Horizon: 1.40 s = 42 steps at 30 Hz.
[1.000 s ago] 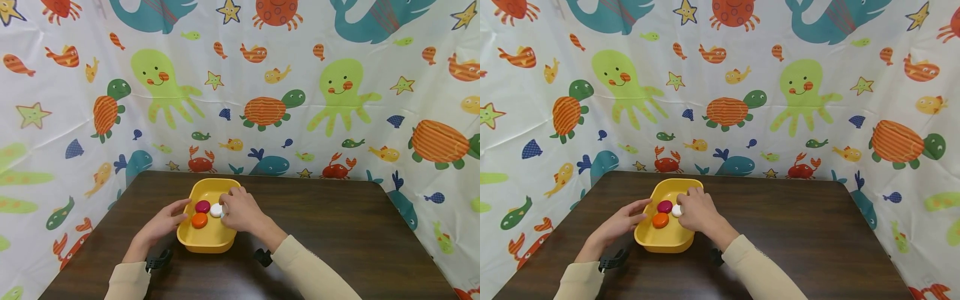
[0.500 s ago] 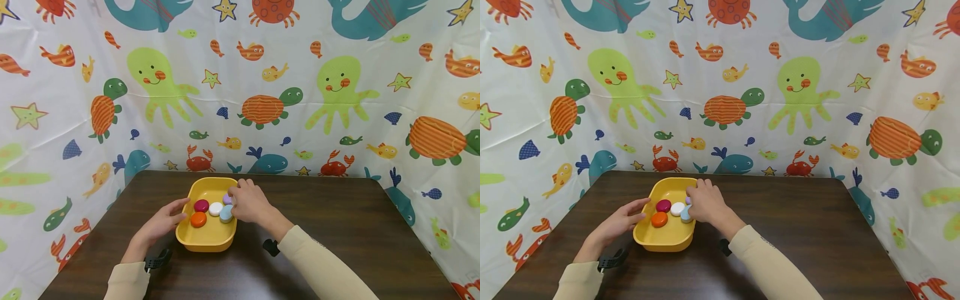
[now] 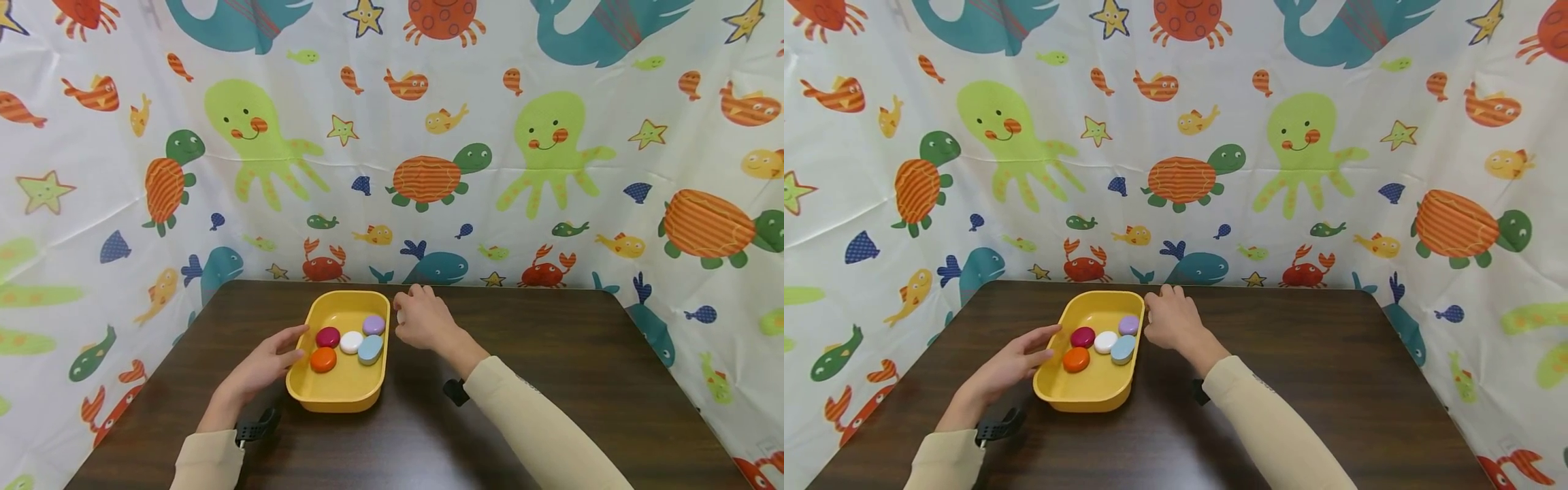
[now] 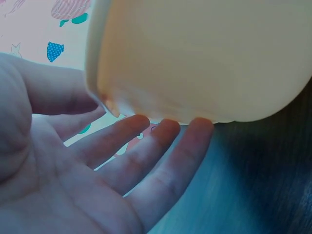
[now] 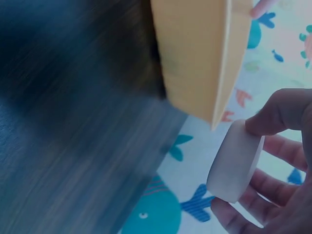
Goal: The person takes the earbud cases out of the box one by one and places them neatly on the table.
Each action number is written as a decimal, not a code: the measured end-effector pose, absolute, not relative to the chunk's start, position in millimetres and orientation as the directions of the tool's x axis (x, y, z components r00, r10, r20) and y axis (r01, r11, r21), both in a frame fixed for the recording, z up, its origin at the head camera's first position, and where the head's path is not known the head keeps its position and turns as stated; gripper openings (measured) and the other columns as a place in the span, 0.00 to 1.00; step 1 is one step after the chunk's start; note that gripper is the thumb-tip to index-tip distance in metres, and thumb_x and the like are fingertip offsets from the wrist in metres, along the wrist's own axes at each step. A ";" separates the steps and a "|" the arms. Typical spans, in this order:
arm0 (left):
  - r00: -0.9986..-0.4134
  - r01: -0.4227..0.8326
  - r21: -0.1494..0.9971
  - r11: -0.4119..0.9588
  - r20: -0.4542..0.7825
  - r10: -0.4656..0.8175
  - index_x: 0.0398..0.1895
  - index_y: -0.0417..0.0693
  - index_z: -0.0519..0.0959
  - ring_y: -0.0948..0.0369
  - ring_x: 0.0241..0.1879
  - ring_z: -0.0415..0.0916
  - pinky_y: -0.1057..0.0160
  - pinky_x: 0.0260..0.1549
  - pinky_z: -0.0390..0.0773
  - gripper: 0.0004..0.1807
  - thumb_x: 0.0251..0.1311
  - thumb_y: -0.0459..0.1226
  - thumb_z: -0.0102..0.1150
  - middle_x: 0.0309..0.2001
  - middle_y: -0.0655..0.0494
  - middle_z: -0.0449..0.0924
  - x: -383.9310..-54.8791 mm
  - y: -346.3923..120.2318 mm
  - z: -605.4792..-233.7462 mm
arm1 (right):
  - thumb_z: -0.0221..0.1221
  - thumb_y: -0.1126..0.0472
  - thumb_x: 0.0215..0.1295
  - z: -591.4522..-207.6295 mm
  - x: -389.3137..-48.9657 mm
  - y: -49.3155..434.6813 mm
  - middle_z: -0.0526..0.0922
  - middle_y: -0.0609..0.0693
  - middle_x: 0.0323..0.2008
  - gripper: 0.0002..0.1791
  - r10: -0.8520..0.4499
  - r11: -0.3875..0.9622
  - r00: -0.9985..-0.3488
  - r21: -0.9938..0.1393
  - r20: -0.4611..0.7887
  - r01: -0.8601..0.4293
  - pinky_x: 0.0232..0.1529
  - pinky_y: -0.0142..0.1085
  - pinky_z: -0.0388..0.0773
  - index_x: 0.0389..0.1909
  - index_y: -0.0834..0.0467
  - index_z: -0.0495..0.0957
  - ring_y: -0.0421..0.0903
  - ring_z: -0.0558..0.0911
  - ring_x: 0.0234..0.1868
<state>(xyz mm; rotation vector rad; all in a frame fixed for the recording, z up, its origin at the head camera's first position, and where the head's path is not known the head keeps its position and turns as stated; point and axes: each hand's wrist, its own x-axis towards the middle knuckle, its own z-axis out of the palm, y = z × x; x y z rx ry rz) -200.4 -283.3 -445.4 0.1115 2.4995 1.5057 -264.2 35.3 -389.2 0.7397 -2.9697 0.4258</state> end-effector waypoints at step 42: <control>-0.971 -0.047 0.888 0.456 -0.148 0.189 0.80 0.45 0.55 0.36 0.72 0.58 0.43 0.61 0.75 0.35 0.74 0.41 0.54 0.78 0.37 0.51 -200.4 -283.8 -448.5 | 0.60 0.60 0.67 -443.8 -295.8 60.7 0.74 0.53 0.46 0.12 -0.375 0.894 -0.927 -0.257 0.017 -0.366 0.48 0.46 0.80 0.50 0.55 0.80 0.51 0.70 0.47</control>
